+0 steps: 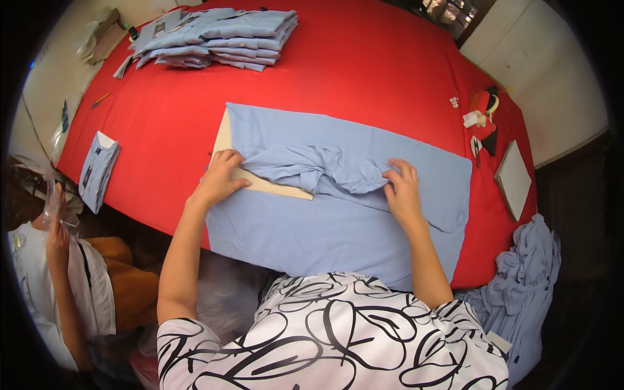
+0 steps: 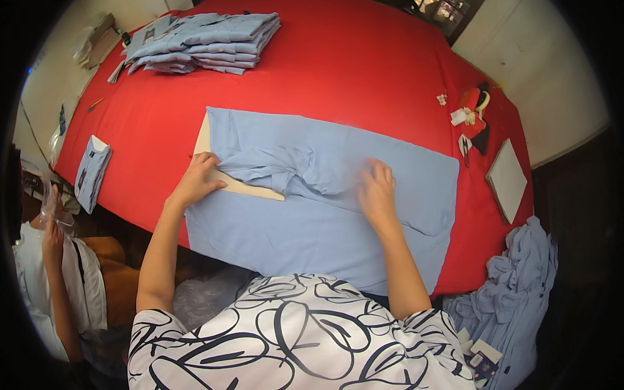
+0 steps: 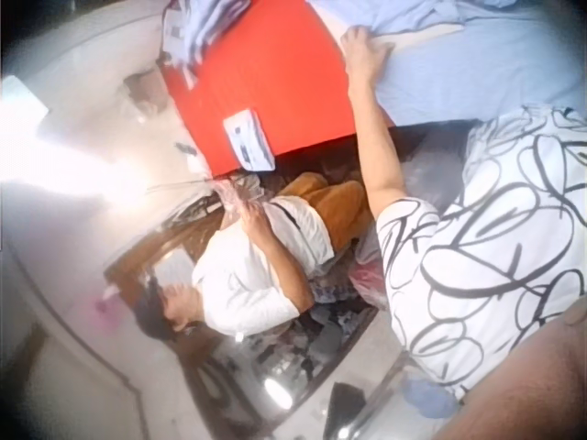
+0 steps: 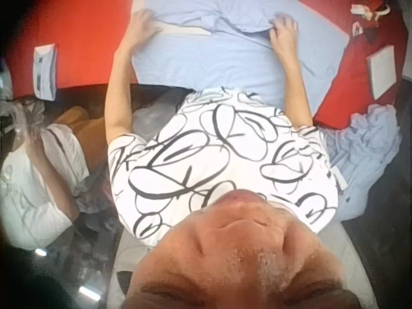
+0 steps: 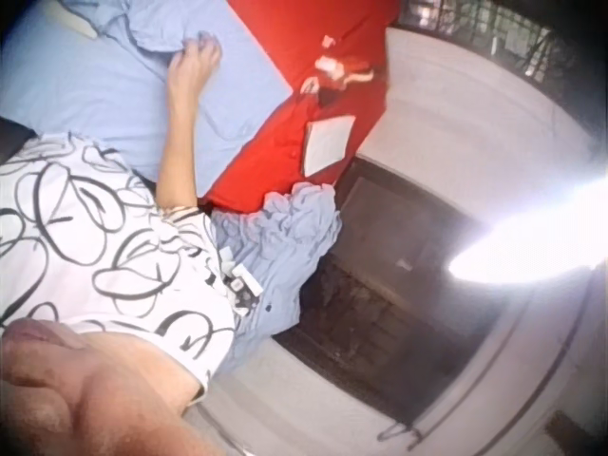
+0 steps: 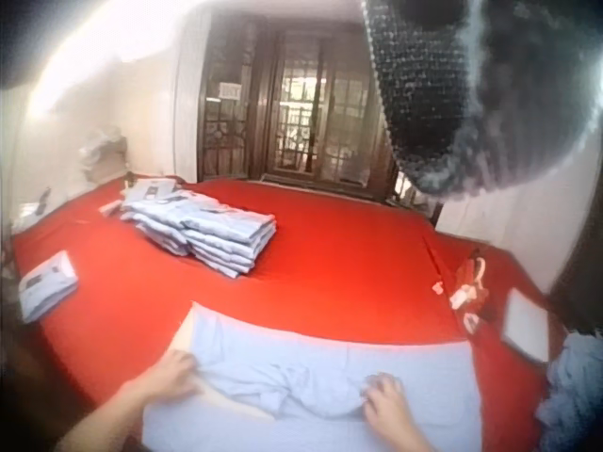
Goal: The person folds blue collared shirts on a red table using a cardboard template. The person aligns the shirt, places the template on the back, folds the sleeves and sides over the board, and secures tags and collar stays before moving the finished shirts aside.
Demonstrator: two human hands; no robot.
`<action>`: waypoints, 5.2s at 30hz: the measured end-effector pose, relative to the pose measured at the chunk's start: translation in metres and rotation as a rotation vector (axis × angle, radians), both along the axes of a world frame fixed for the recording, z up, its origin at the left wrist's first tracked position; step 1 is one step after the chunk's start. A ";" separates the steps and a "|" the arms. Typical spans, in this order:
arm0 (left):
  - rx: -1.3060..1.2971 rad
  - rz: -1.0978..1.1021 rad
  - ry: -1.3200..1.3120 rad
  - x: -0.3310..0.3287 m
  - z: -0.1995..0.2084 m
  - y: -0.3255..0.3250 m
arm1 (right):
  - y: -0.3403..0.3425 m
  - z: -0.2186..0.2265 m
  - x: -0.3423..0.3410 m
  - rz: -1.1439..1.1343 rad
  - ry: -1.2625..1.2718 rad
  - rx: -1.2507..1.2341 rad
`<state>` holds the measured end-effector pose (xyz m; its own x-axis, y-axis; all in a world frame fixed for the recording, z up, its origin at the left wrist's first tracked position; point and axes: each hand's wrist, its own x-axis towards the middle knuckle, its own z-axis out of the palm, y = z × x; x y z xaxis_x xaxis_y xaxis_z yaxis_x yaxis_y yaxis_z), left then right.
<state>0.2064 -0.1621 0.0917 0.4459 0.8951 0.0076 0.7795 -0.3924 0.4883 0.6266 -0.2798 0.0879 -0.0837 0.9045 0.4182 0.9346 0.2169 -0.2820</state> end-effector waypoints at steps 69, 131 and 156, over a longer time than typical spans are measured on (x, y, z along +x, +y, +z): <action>-0.030 0.044 0.041 0.010 0.009 -0.015 | 0.067 -0.011 0.032 -0.072 0.138 0.195; 0.530 0.324 -0.208 0.013 -0.067 0.064 | 0.038 -0.042 0.233 -0.798 -0.085 0.078; 0.443 0.248 -0.174 0.015 -0.062 0.073 | -0.113 -0.008 0.192 -1.052 0.553 -0.382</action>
<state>0.2212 -0.0889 0.0299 0.1797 0.8678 0.4633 0.7973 -0.4043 0.4481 0.8187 -0.3927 0.0794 0.8567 0.4973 -0.1370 0.3412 -0.7455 -0.5726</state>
